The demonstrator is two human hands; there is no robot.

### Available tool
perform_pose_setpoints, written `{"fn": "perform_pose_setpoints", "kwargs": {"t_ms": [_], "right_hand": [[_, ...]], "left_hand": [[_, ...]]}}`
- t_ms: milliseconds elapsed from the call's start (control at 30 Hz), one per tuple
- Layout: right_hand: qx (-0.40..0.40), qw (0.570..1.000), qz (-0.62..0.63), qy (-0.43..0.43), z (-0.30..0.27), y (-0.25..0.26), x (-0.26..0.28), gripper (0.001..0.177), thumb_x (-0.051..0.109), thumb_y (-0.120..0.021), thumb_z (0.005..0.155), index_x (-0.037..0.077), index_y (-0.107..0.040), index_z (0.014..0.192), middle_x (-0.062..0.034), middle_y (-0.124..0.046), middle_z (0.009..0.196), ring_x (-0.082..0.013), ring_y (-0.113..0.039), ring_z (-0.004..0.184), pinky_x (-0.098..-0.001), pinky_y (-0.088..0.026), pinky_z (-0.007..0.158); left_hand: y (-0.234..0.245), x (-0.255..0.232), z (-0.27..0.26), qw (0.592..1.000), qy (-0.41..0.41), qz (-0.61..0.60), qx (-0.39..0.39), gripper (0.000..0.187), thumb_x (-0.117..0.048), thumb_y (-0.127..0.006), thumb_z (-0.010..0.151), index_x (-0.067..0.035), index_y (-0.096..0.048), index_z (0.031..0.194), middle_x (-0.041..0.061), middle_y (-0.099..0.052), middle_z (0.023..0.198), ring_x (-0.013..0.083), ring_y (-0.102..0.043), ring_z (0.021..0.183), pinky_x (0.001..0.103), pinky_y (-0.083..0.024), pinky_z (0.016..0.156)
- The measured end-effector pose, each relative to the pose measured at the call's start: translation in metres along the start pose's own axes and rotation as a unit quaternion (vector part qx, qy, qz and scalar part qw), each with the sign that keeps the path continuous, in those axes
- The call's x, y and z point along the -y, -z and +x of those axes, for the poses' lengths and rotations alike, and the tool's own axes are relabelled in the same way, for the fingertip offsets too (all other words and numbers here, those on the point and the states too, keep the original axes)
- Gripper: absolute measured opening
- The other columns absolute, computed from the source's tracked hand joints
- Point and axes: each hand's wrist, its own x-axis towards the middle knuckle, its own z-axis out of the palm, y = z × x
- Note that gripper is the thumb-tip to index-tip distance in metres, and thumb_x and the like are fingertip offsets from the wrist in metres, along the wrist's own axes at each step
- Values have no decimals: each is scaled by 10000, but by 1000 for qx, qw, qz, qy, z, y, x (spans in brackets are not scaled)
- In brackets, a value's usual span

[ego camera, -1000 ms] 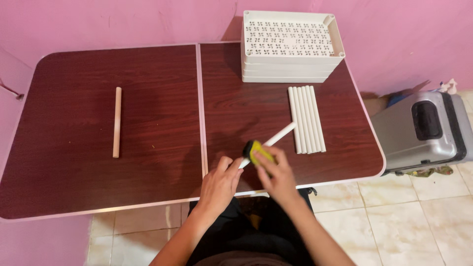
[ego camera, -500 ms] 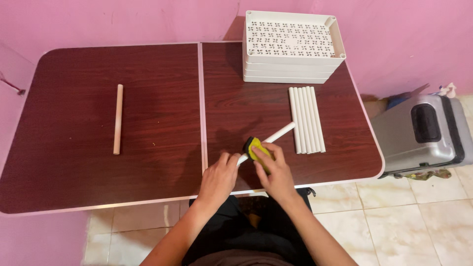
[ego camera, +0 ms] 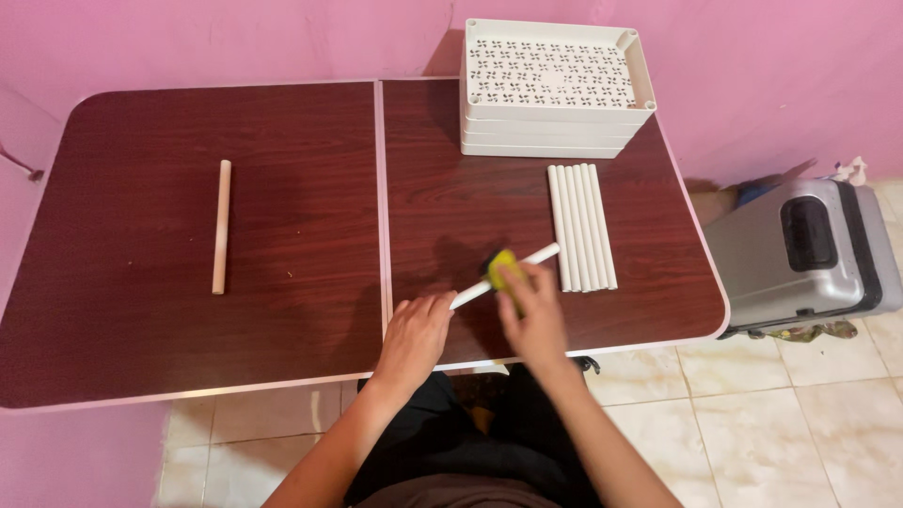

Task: The person sands multiple white cylindrical rods one by one using a yellow sanding block. They hold each rod with the left hand and rub the sanding block along its length, then place the finished rod on the table.

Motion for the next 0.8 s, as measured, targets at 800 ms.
{"fn": "perform_pose_setpoints", "kwargs": {"t_ms": [800], "right_hand": [[40, 996, 13, -79, 32, -27, -6, 395, 75, -659, 927, 151, -668, 1315, -137, -583, 1296, -328, -664, 1094, -395, -559, 901]], "left_hand": [[17, 24, 11, 991, -50, 81, -96, 301, -15, -625, 857, -56, -719, 1141, 44, -709, 1103, 223, -625, 916, 378, -441, 774]]}}
